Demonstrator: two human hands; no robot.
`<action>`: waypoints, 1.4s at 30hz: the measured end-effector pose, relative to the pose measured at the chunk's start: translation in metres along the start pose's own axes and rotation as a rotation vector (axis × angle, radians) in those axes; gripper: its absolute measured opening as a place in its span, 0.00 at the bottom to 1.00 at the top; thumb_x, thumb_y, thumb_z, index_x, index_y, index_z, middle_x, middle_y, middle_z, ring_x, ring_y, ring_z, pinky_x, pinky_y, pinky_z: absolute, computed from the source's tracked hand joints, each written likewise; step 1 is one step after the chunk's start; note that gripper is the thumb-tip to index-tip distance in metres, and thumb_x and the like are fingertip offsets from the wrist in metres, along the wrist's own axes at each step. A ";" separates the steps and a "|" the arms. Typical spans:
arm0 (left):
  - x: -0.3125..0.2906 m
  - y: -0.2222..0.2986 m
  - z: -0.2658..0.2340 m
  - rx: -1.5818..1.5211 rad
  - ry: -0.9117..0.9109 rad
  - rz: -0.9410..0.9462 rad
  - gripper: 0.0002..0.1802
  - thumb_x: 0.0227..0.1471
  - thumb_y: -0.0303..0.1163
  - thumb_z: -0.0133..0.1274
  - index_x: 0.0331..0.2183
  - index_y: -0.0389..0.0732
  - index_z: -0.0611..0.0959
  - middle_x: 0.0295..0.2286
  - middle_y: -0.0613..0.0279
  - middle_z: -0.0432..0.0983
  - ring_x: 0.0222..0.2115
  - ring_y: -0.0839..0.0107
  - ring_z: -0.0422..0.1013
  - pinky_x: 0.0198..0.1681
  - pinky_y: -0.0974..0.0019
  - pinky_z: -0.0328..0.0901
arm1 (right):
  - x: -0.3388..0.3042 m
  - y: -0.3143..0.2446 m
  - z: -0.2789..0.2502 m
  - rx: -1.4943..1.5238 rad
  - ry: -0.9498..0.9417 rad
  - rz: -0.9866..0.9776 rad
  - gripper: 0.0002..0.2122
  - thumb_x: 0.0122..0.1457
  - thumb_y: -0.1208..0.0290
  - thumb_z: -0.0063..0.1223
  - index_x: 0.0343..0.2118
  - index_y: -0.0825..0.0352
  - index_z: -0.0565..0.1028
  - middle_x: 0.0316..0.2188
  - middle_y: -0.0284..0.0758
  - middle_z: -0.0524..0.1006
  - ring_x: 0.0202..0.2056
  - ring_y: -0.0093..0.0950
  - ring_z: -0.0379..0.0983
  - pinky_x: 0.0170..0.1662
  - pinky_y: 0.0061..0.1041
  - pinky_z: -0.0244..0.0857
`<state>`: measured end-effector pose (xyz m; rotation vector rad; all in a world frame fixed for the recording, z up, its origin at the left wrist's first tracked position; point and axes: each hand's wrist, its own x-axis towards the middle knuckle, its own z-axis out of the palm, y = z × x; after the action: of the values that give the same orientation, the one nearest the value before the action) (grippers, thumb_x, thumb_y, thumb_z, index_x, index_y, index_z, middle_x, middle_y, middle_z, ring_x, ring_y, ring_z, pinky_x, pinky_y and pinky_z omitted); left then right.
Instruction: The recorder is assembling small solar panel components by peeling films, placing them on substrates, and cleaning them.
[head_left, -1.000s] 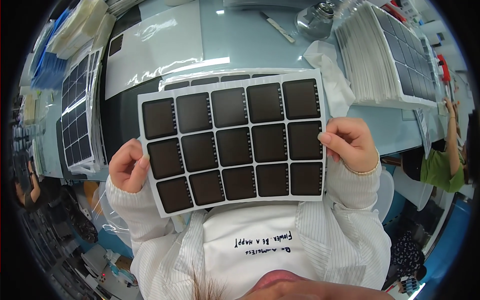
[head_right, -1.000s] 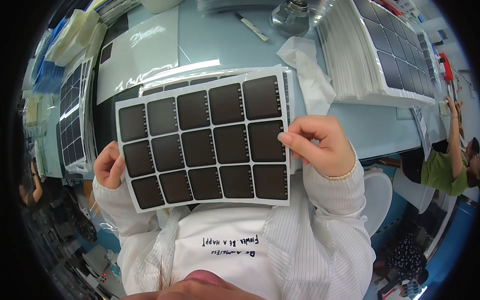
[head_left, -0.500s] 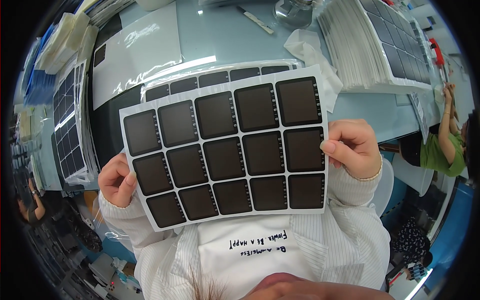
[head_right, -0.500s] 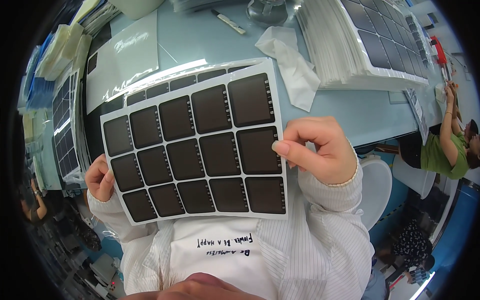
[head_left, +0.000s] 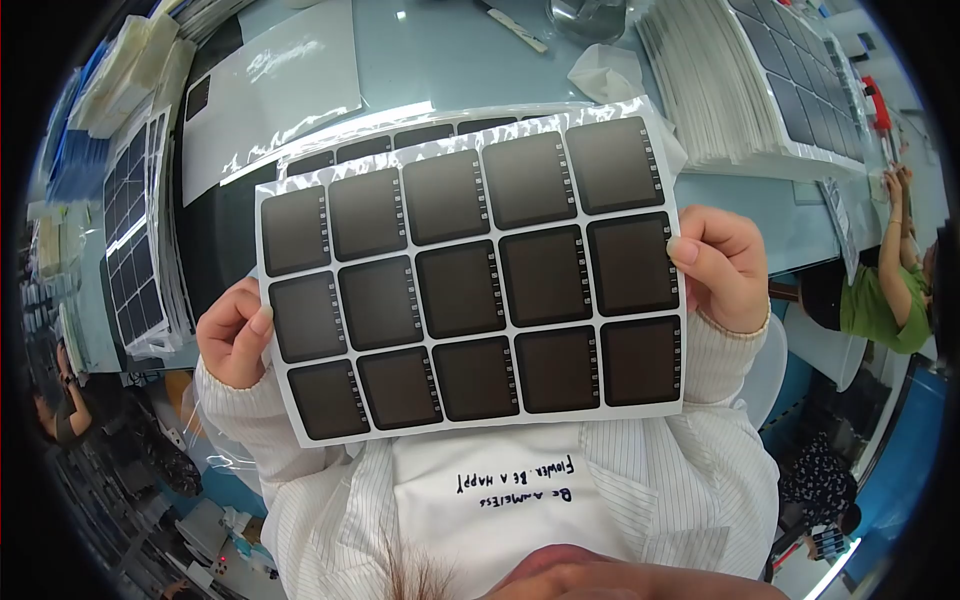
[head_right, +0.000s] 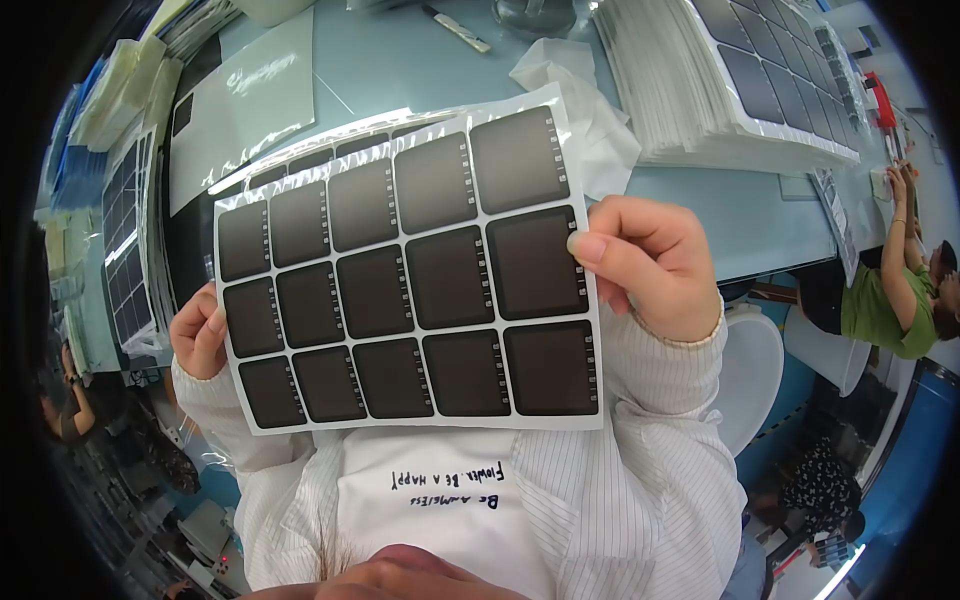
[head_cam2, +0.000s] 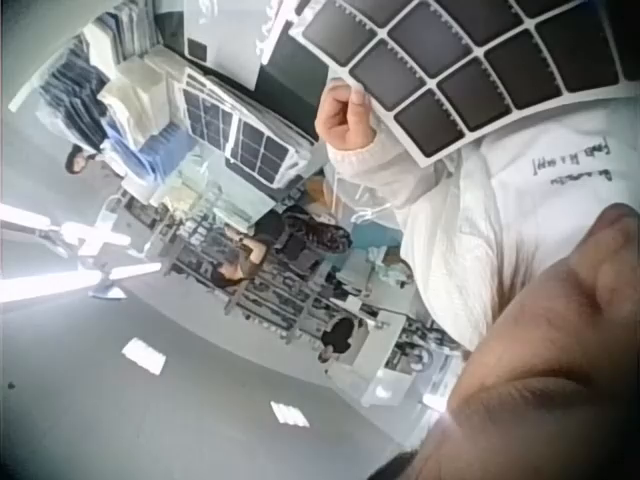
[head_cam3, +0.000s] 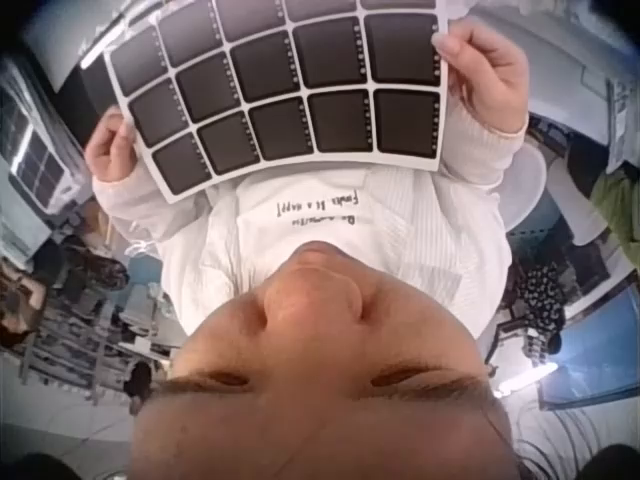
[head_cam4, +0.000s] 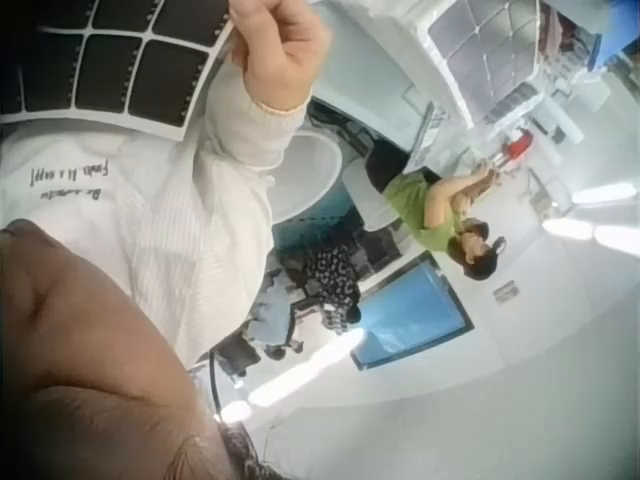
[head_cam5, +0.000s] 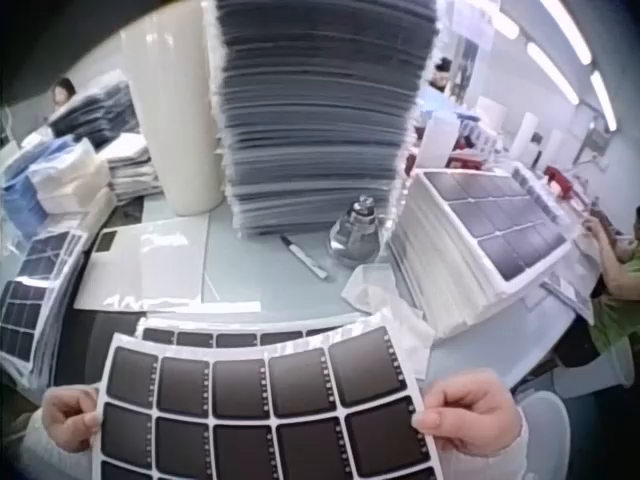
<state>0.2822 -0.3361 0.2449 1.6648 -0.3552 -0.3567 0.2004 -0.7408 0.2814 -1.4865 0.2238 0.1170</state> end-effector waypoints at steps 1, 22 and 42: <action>-0.001 0.000 -0.002 0.001 0.000 -0.002 0.12 0.47 0.27 0.49 0.16 0.36 0.70 0.20 0.64 0.67 0.21 0.79 0.60 0.27 0.76 0.55 | 0.000 0.001 0.000 0.030 0.016 0.013 0.11 0.52 0.73 0.51 0.16 0.69 0.68 0.11 0.25 0.65 0.11 0.12 0.55 0.16 0.13 0.45; 0.026 -0.002 0.006 -0.136 0.081 -0.119 0.12 0.50 0.25 0.44 0.17 0.37 0.68 0.18 0.69 0.60 0.18 0.82 0.53 0.24 0.78 0.48 | 0.029 0.004 -0.009 0.166 0.017 -0.050 0.07 0.53 0.73 0.47 0.21 0.69 0.71 0.13 0.27 0.69 0.10 0.12 0.56 0.13 0.11 0.46; 0.034 0.012 0.019 -0.071 -0.019 -0.124 0.10 0.49 0.28 0.49 0.18 0.36 0.72 0.17 0.70 0.64 0.18 0.82 0.55 0.23 0.76 0.51 | 0.019 -0.011 -0.027 0.165 0.067 -0.070 0.08 0.53 0.72 0.44 0.19 0.65 0.64 0.15 0.27 0.68 0.16 0.12 0.58 0.20 0.11 0.49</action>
<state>0.3041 -0.3694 0.2531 1.6188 -0.2506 -0.4728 0.2196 -0.7695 0.2857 -1.3331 0.2298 -0.0072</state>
